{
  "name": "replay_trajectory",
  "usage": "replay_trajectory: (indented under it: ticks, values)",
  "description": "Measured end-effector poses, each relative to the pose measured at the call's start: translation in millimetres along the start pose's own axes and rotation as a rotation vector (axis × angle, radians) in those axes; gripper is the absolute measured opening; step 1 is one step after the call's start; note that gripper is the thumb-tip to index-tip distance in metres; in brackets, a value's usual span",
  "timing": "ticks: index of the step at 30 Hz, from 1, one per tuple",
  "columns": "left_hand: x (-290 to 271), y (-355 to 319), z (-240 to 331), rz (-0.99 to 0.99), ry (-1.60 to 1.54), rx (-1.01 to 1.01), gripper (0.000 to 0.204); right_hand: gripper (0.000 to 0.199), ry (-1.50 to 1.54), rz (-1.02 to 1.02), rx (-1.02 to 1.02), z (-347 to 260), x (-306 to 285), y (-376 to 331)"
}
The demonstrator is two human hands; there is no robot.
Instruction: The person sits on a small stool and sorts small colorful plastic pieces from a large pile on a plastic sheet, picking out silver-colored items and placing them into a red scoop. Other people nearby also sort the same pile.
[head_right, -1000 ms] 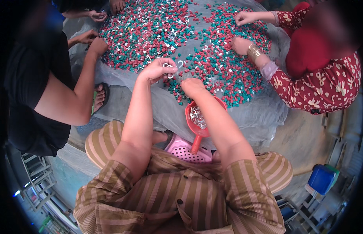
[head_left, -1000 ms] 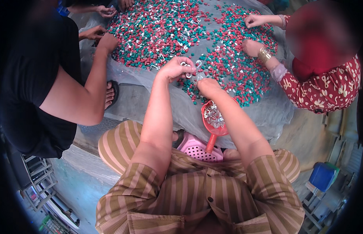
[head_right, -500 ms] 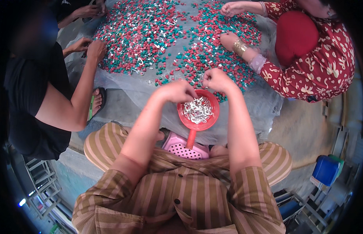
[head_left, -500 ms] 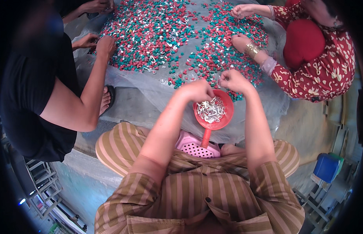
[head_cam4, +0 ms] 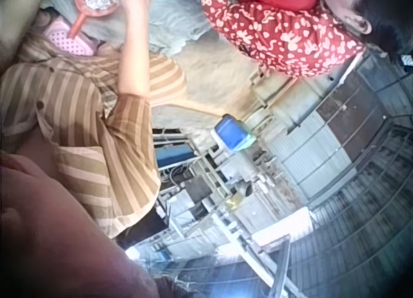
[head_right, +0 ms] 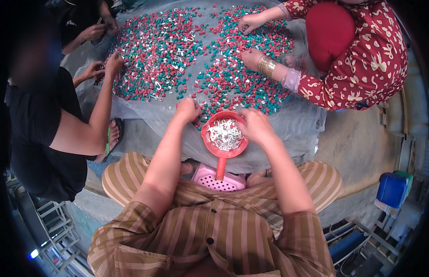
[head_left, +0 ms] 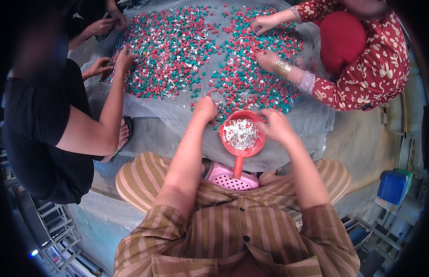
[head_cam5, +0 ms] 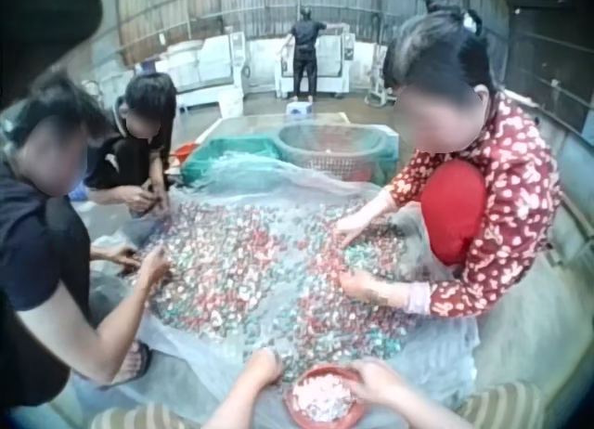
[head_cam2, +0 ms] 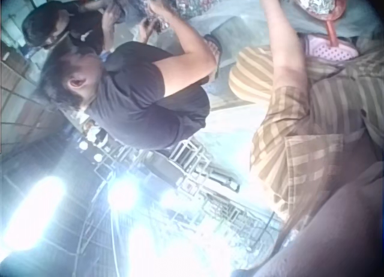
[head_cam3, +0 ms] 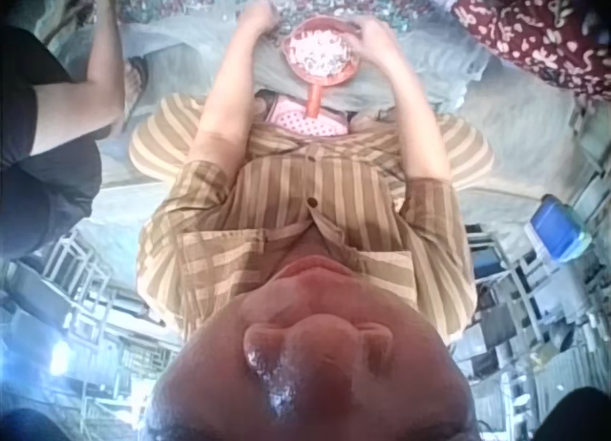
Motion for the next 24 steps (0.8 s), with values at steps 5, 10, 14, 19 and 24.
replay_trajectory:
  ticks: [5,10,14,19,24]
  values:
    - [-33,-19,75,-0.587,-0.768,0.157,0.018,0.056,0.026,0.088,0.176,66,22,3]
    - [-35,-8,14,0.207,-0.363,0.143,0.060,0.054,0.428,-0.299,0.277,71,62,11]
    - [3,-21,-14,0.248,0.128,0.005,0.082,0.047,0.270,-0.384,0.232,52,29,2]
    - [23,19,21,0.347,0.214,0.020,0.078,0.037,0.100,-0.398,0.273,64,-5,-16]
    - [52,85,101,0.401,-0.038,0.119,0.076,0.033,0.032,-0.332,0.210,66,-9,-16]
Point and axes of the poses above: each hand's wrist, its own y-axis towards the middle knuckle, its own x-axis out of the palm, z = x × y, the point moved 6 cm from there along y, towards the middle knuckle, and after that the axes turned 12 degrees about x, right-handed, at the moved point
